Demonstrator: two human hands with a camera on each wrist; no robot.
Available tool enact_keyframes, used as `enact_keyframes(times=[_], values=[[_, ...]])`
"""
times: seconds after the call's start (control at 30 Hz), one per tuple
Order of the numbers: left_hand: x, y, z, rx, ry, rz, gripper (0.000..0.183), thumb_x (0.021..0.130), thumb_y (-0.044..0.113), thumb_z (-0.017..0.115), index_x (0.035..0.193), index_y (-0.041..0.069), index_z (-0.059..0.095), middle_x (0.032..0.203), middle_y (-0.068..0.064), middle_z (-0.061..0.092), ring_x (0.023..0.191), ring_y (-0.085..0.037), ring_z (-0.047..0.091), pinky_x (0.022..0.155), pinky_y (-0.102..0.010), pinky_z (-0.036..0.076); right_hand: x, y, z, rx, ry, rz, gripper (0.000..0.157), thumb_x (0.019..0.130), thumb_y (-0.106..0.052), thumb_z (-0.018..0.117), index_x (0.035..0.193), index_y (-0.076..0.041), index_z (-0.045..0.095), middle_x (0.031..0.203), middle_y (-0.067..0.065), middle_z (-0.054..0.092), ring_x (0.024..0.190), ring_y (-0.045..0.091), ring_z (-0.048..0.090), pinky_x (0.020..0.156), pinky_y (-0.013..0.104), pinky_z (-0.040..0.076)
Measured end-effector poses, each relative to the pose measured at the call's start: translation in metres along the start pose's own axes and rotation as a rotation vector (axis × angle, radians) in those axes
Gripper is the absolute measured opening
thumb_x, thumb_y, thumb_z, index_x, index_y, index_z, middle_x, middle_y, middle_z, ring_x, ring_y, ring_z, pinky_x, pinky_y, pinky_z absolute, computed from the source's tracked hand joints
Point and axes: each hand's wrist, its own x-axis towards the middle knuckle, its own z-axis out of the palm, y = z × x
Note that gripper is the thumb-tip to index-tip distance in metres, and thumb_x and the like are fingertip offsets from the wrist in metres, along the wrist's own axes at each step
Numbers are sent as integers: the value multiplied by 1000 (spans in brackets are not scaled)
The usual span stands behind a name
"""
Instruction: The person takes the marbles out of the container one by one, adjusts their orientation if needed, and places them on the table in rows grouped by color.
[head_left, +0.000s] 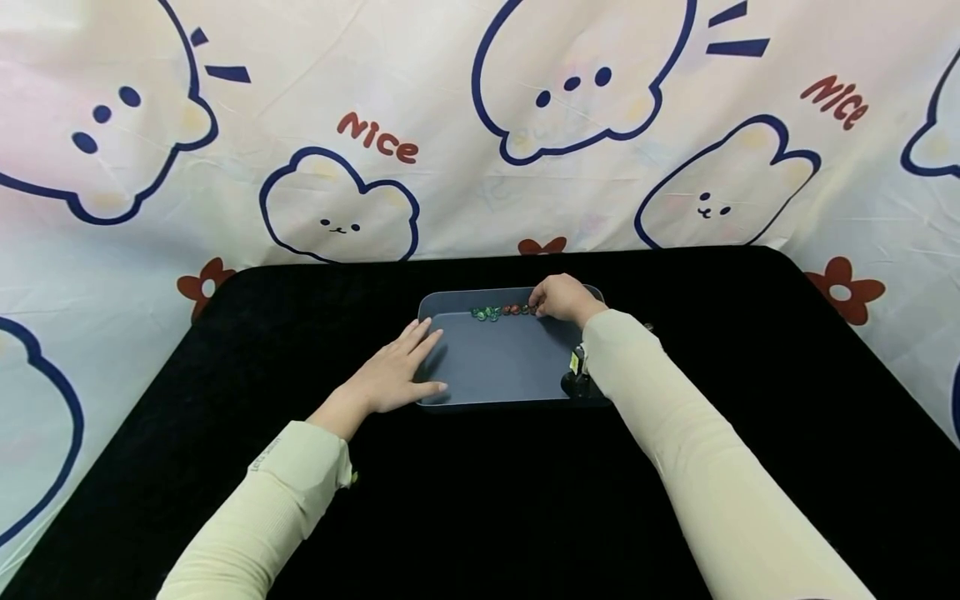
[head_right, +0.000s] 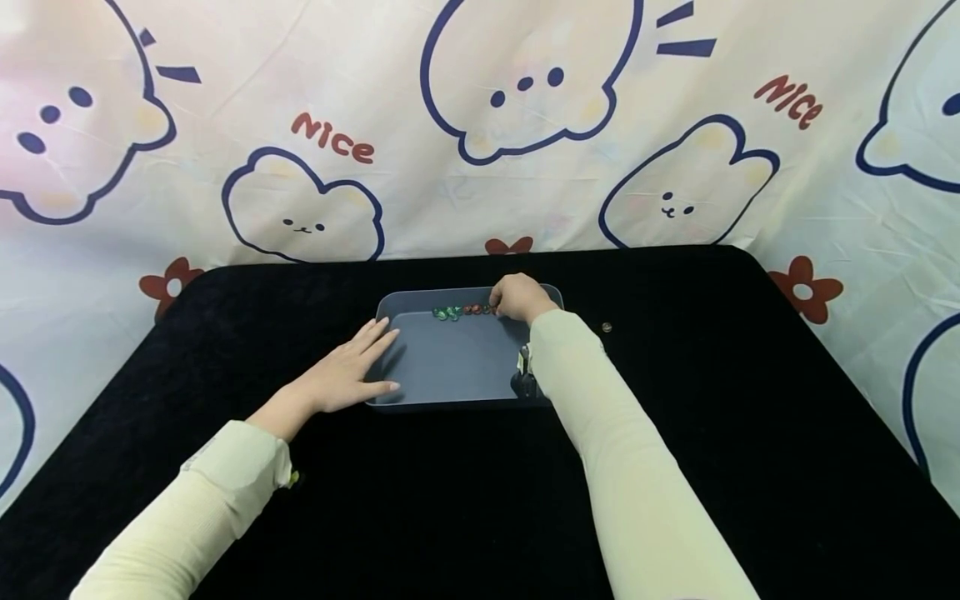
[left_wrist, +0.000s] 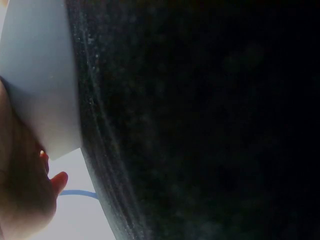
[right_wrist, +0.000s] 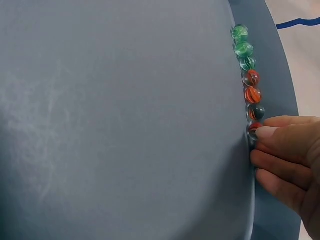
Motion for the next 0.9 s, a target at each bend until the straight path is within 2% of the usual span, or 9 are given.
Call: enact_keyframes(times=[0.23,0.53,0.9], values=[[0,1,-1,9,4,1,79,81,56,44,140,16,11,144,-5,-1,129,-20,-7,99,-49,13,-2,0,-2,-18,7,-17,13,79,-3,61,89,-4,68,93,9,62,82,23,56,72,34,45],[0,4,-3,11,5,9,79,81,56,44,140,15,11,144,-6,0,129,-20,-7,99,-48,12,-2,2,-3,-37,12,-19,11,79,-3,61,87,-6,69,92,8,62,82,23,56,71,33,45],[-1,4,-3,6,-1,1,79,81,54,45,140,14,11,144,-7,0,129,-21,-6,99,-49,12,-6,-1,-10,33,5,-41,13,79,-5,61,90,-5,68,87,5,65,80,20,57,70,33,45]])
